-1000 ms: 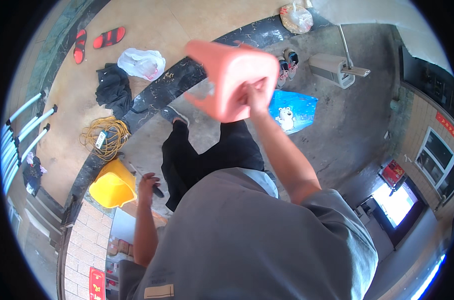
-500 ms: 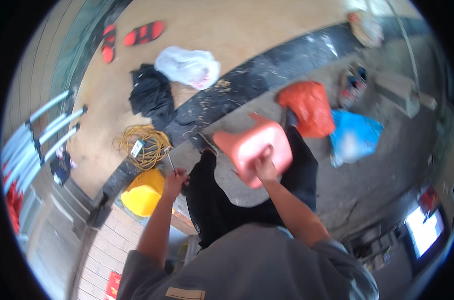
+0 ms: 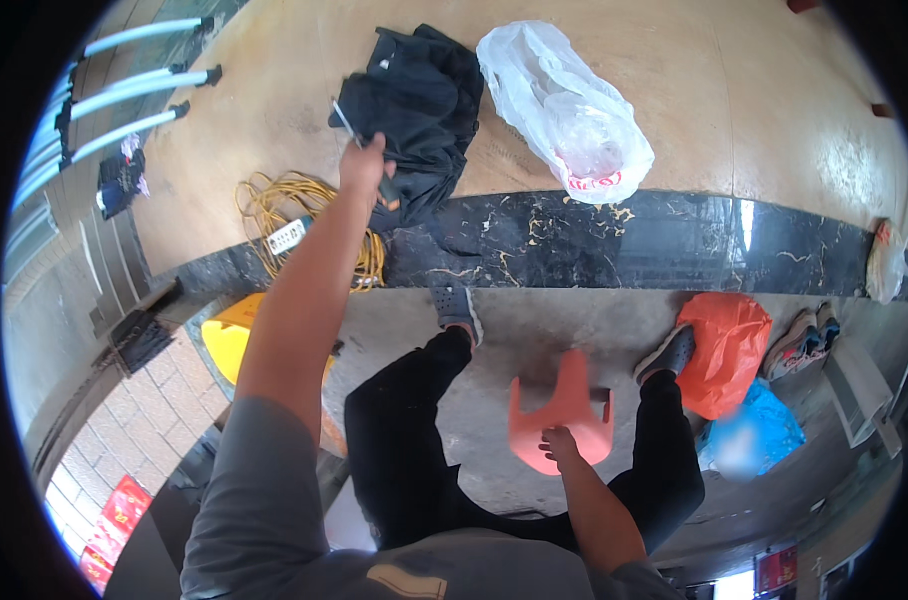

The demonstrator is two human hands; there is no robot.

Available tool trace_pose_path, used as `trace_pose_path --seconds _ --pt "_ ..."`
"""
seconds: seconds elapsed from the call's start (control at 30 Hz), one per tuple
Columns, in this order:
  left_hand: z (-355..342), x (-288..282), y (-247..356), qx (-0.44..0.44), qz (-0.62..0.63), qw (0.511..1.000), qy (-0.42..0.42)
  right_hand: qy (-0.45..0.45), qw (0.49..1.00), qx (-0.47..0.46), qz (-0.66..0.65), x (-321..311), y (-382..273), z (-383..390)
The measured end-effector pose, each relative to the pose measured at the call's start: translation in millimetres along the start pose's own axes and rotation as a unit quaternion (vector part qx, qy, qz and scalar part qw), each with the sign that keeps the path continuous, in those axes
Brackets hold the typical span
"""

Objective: The person sits on a stool and uses a screwdriver to unscrew the handle of an umbrella. They pull a plastic component off the end of the handle by hand while holding the umbrella frame.

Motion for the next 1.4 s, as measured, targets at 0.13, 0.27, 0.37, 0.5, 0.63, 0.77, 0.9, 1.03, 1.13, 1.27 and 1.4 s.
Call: trace_pose_path --seconds 0.13,0.27,0.37,0.5,0.63,0.77,0.9,1.03,1.13,1.27,1.4 --pt "-34.5 34.3 18.5 -0.088 -0.071 0.993 0.018 -0.030 0.890 -0.142 0.431 -14.6 -62.2 12.7" --pt "-100.4 57.9 -16.3 -0.011 -0.216 0.974 0.060 -0.015 0.948 -0.151 0.279 -41.9 -99.7 -3.3" --pt "-107.0 68.9 -24.9 -0.006 0.001 0.998 0.069 0.080 0.917 -0.251 0.300 -50.8 -158.3 2.1" --pt "-78.5 62.5 -25.6 0.017 0.045 0.997 0.067 0.085 0.910 -0.316 0.256 -48.8 -217.3 -10.8" --pt "-54.0 43.0 -60.7 0.187 -0.042 0.975 0.109 0.128 0.850 -0.388 0.334 -30.1 -260.3 19.4" --pt "55.8 35.6 -66.9 0.218 -0.181 0.958 0.034 0.087 0.839 -0.466 0.266 -19.3 -278.0 75.3" --pt "173.7 27.2 -85.0 0.350 -0.291 0.890 0.029 -0.031 0.846 -0.524 0.096 -6.0 -276.1 148.6" --pt "297.1 19.5 -107.1 0.482 -0.311 0.819 0.002 -0.022 0.714 -0.699 0.043 -3.6 -270.6 270.4" --pt "374.2 10.9 -127.9 0.514 -0.356 0.780 -0.026 0.019 0.627 -0.779 -0.001 -12.1 -269.9 344.9" --pt "462.8 19.0 -149.5 0.600 -0.338 0.725 -0.017 0.110 0.621 -0.773 0.066 -27.7 -257.5 363.3" --pt "517.8 33.6 -169.8 0.645 -0.360 0.673 -0.029 -0.016 0.678 -0.734 0.024 -30.8 -227.2 333.6"
Point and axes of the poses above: each hand's wrist, its own z-axis away from the middle knuckle, its own x-axis out of the palm, y = z × x, the point moved 6 cm from there along -z, towards the middle knuckle, and after that the axes turned 4 degrees about -x, right-handed, at the moved point
